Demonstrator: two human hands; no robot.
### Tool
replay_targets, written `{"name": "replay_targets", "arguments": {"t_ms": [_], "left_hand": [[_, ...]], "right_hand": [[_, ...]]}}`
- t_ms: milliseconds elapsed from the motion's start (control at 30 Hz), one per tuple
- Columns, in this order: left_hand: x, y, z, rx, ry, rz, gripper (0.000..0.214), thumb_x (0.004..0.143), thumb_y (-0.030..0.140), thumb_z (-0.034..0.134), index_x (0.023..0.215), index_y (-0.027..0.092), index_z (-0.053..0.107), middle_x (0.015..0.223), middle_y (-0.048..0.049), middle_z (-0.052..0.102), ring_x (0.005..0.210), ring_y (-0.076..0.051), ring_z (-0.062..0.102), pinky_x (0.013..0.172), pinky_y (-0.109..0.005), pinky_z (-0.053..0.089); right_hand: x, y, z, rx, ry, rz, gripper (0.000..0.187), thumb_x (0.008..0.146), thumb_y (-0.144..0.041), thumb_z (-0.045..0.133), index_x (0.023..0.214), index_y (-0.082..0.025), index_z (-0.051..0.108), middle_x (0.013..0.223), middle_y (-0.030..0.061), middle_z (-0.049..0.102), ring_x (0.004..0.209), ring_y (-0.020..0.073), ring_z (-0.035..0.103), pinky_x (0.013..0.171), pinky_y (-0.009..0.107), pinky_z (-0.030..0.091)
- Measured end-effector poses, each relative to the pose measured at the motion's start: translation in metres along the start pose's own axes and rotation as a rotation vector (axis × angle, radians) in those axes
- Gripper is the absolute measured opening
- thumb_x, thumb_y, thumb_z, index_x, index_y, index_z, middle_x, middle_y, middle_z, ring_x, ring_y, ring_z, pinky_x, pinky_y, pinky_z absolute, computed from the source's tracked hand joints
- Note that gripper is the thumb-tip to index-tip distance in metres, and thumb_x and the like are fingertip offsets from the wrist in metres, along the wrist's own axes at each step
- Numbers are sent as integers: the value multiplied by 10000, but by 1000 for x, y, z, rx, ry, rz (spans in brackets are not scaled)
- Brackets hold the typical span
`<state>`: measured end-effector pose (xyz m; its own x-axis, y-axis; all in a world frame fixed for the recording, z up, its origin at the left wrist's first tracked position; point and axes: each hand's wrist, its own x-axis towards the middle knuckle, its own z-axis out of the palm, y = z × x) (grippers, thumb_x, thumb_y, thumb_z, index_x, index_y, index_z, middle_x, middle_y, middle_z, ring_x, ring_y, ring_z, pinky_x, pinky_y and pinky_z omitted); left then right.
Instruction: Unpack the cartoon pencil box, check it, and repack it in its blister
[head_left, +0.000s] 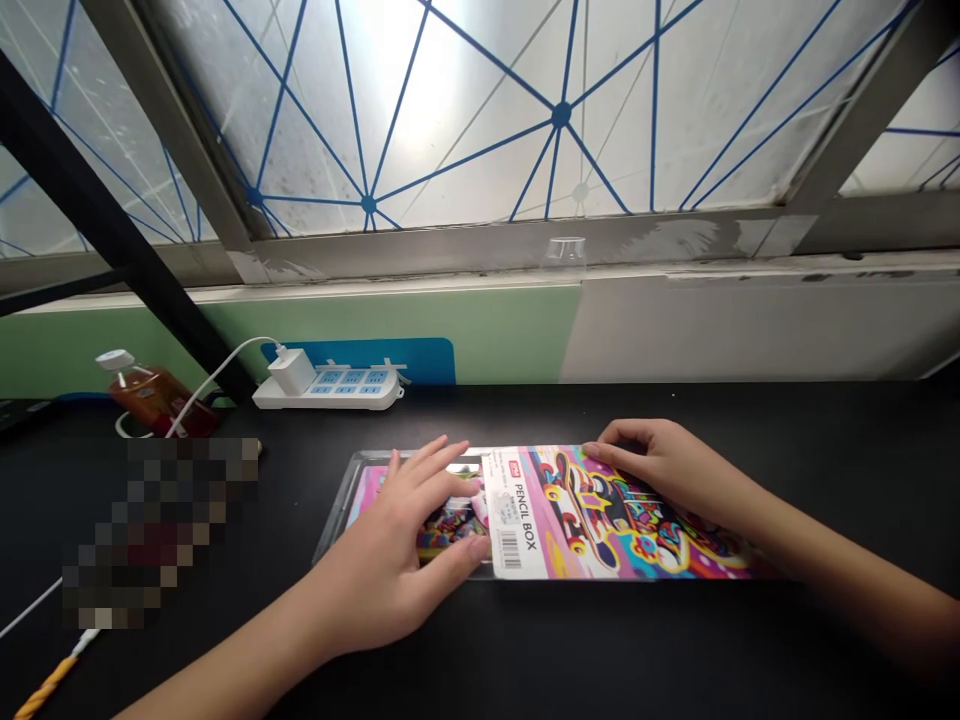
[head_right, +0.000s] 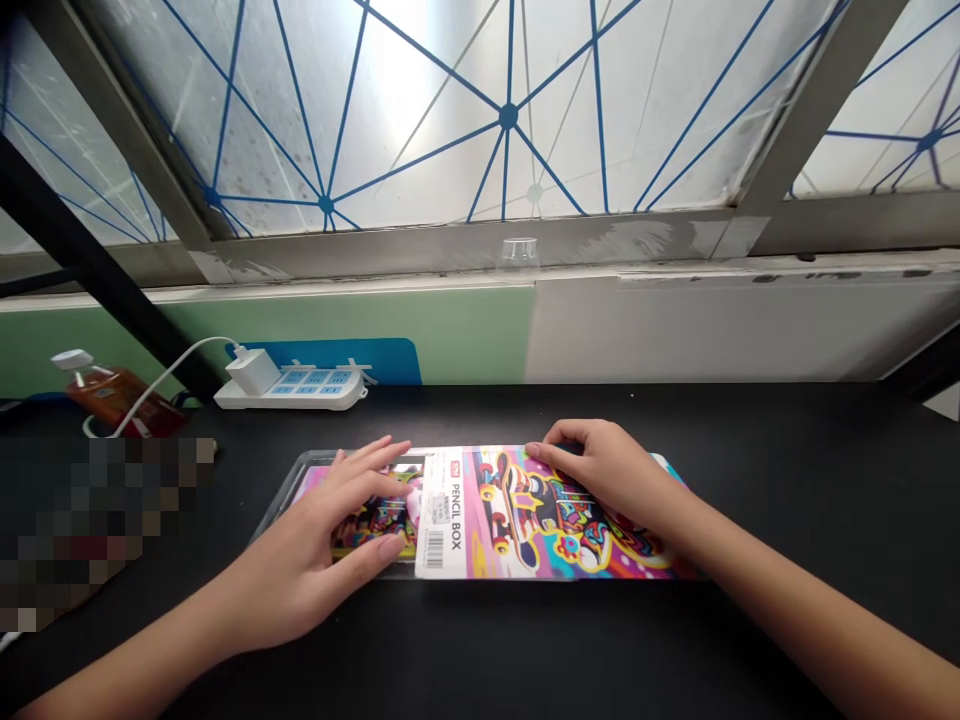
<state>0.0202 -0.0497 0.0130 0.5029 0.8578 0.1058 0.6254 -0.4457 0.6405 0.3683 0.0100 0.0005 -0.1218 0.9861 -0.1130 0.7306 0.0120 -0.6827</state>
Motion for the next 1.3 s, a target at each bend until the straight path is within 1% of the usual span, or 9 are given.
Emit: {"name": "replay_targets", "arguments": {"t_ms": [133, 233, 333, 367, 533, 667, 800, 1067, 1300], "left_hand": [[-2, 6, -6, -239, 135, -8, 283, 1014, 514, 630, 1176, 315, 752, 1640, -73, 543, 1548, -393, 439, 1275, -636, 317], [9, -11, -22, -335, 392, -62, 242, 998, 482, 639, 1067, 279, 750, 1559, -82, 617, 1498, -364, 498, 1281, -574, 323], [26, -40, -34, -760, 642, -354, 267, 1008, 462, 567, 1137, 254, 673, 1576, -92, 593, 1558, -324, 423, 1285, -574, 316], [31, -48, -35, -833, 655, -422, 327, 1039, 470, 465, 1186, 233, 635, 1596, -133, 566, 1563, -330, 421, 1244, -596, 380], [39, -53, -20, -1038, 584, -458, 546, 1077, 568, 255, 1351, 183, 529, 1560, -230, 587, 1481, -311, 560, 1165, -490, 523], [33, -38, -7, -1223, 501, -397, 716, 1041, 739, 253, 1471, 203, 454, 1605, -209, 550, 1539, -321, 486, 1192, -508, 499], [30, -30, -2, -1216, 464, -384, 813, 1008, 807, 182, 1552, 235, 378, 1659, -183, 495, 1584, -318, 412, 1184, -510, 503], [27, -21, -1, -1231, 395, -383, 776, 1016, 783, 151, 1551, 264, 365, 1643, -166, 511, 1579, -314, 422, 1208, -517, 471], [30, -37, 2, -1141, 359, -327, 478, 1058, 602, 418, 1394, 265, 469, 1537, -174, 607, 1495, -316, 532, 1186, -493, 473]], "right_hand": [[-3, -2, 3, -34, -5, -36, 587, 843, -817, 624, 798, -248, 764, 776, 47, 778, 696, 237, 687, 582, 314, 498], [-3, 4, -6, -87, 6, -61, 577, 852, -804, 625, 795, -249, 771, 744, 46, 770, 664, 233, 674, 566, 319, 486], [0, 12, -17, -155, 21, -78, 565, 859, -791, 621, 798, -251, 774, 757, 53, 779, 679, 249, 686, 577, 331, 489], [1, 14, -19, -180, 27, -83, 558, 867, -785, 613, 811, -254, 776, 783, 56, 788, 699, 259, 697, 591, 339, 494], [2, 16, -16, -297, 69, -115, 553, 937, -759, 509, 963, -262, 751, 1003, 91, 804, 888, 319, 734, 763, 414, 544], [-3, 3, 4, -361, 88, -169, 606, 995, -749, 388, 1117, -242, 697, 1160, 133, 751, 1058, 344, 705, 930, 470, 530], [-2, -23, 28, -415, 73, -231, 618, 1022, -708, 356, 1265, -226, 658, 1239, 160, 710, 1196, 373, 647, 1026, 504, 483], [16, -96, 72, -465, -98, -309, 547, 1078, -630, 337, 1172, -241, 710, 1157, 114, 795, 1024, 337, 724, 859, 417, 483], [16, -99, 63, -431, -125, -313, 612, 1030, -681, 410, 1338, -217, 664, 1349, 150, 729, 1217, 373, 666, 1033, 481, 465]]}}
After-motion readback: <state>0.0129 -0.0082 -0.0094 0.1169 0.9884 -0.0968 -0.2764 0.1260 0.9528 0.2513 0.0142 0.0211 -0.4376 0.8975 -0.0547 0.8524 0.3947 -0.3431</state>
